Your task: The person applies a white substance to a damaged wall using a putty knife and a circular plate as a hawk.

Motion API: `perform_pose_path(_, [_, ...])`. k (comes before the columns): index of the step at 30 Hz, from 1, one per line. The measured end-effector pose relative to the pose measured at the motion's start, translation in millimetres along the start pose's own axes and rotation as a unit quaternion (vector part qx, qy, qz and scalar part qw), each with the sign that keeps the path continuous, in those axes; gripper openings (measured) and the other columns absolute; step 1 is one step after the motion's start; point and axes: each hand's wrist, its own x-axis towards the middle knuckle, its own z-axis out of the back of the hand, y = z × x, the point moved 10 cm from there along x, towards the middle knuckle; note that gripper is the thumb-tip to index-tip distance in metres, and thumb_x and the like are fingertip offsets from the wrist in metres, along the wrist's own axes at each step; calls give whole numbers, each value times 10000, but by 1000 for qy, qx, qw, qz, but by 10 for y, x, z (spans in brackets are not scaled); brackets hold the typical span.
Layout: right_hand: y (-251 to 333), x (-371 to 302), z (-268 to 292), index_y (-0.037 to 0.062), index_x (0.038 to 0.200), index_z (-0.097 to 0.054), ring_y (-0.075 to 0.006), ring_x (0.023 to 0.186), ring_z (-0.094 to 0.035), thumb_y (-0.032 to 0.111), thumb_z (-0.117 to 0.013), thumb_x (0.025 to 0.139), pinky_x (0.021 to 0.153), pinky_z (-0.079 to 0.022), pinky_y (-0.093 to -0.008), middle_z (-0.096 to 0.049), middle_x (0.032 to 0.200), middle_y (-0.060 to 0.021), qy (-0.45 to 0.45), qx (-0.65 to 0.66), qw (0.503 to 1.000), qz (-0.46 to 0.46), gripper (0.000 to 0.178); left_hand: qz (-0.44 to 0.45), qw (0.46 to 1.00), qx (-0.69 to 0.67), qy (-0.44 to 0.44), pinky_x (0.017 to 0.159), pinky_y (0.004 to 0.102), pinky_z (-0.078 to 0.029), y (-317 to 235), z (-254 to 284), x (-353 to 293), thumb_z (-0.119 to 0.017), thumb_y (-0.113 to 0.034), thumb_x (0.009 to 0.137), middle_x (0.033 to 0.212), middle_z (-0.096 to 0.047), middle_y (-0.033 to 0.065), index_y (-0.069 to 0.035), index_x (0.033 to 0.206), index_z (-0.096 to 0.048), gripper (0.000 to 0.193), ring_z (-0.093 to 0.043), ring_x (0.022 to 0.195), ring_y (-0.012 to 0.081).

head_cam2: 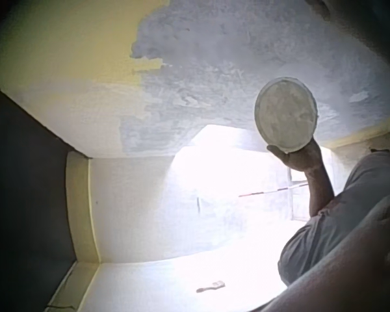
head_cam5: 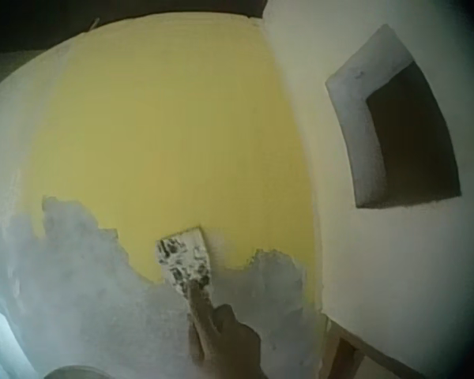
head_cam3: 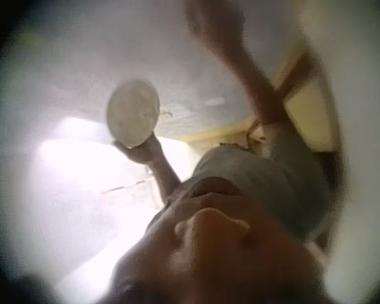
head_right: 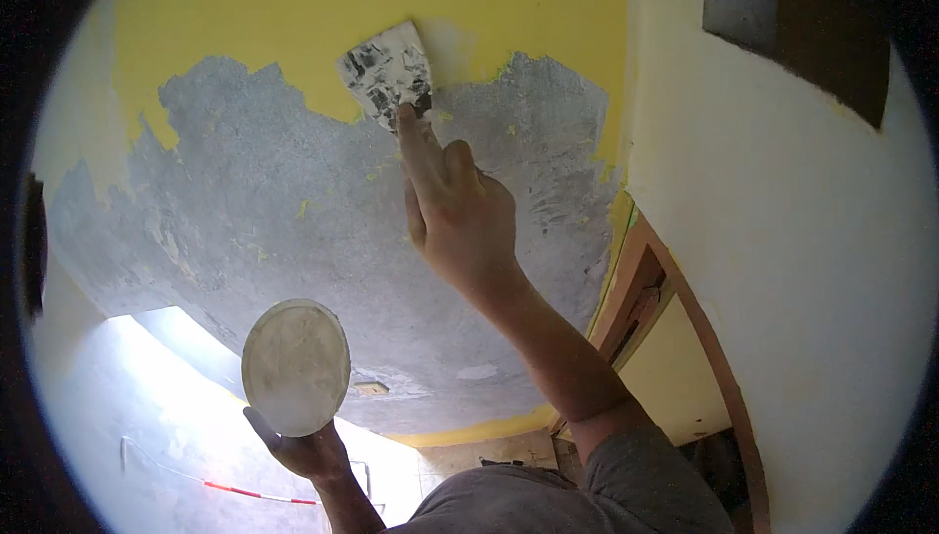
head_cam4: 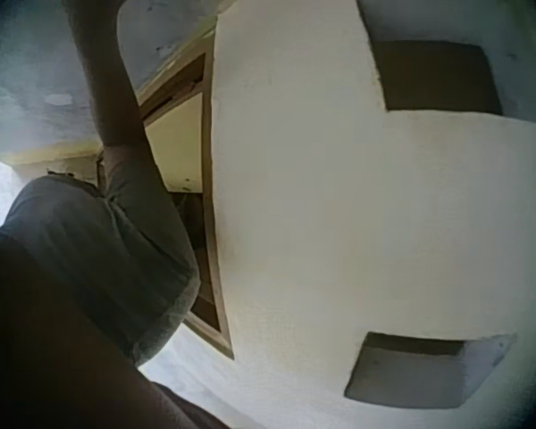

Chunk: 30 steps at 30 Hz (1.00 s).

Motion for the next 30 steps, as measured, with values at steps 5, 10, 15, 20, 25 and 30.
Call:
perform_pose_path(5, [-180,-313,-205,133,1599,-417,-183,584,-606,188,-696,940,497,-547,-343,-605,888,-107,48,-62,997,-12,718,152,933,-316,-81,1030,392,-485,219,21,9,-703,-223,1019,1348,-587,166,29,1357,-498,468,-594,1183,258])
perform_pose_path(10, [-93,-452,-1,140,1594,-427,-178,557,-597,189,-689,945,491,-547,-338,-597,878,-107,58,32,998,-24,702,156,892,-418,-76,1040,428,-501,419,26,-21,-618,-376,1065,1377,-556,185,38,1339,-513,508,-581,1226,287])
perform_pose_path(15, [-105,-177,-24,144,1596,-443,-167,560,-574,157,-620,1000,480,-512,-315,-571,830,-82,35,22,999,-12,622,195,897,-391,-69,984,409,-504,351,-53,23,-738,-375,977,1265,-600,153,30,1331,-509,584,-618,1140,290])
perform_pose_path(20, [-209,-480,-115,161,1588,-461,-172,558,-565,152,-631,989,481,-507,-323,-565,825,-76,65,5,998,-12,623,-22,998,38,-40,965,412,-514,-195,26,59,-769,-335,962,1239,-604,150,15,1304,-509,554,-613,1149,284])
perform_pose_path(25, [-145,-236,86,163,1589,-459,-186,557,-563,157,-638,984,482,-498,-329,-563,819,-73,4,61,998,-2,631,106,929,-347,-73,967,384,-507,183,-54,55,-815,-281,929,1216,-605,138,15,1270,-520,539,-612,1148,253])
perform_pose_path(30, [-299,-418,-216,110,1575,-472,-156,583,-589,164,-633,987,494,-508,-326,-594,820,-75,47,-39,998,-9,612,9,999,-13,-33,979,373,-501,-111,-92,135,-819,-207,925,1242,-608,145,25,1260,-512,509,-600,1154,249])
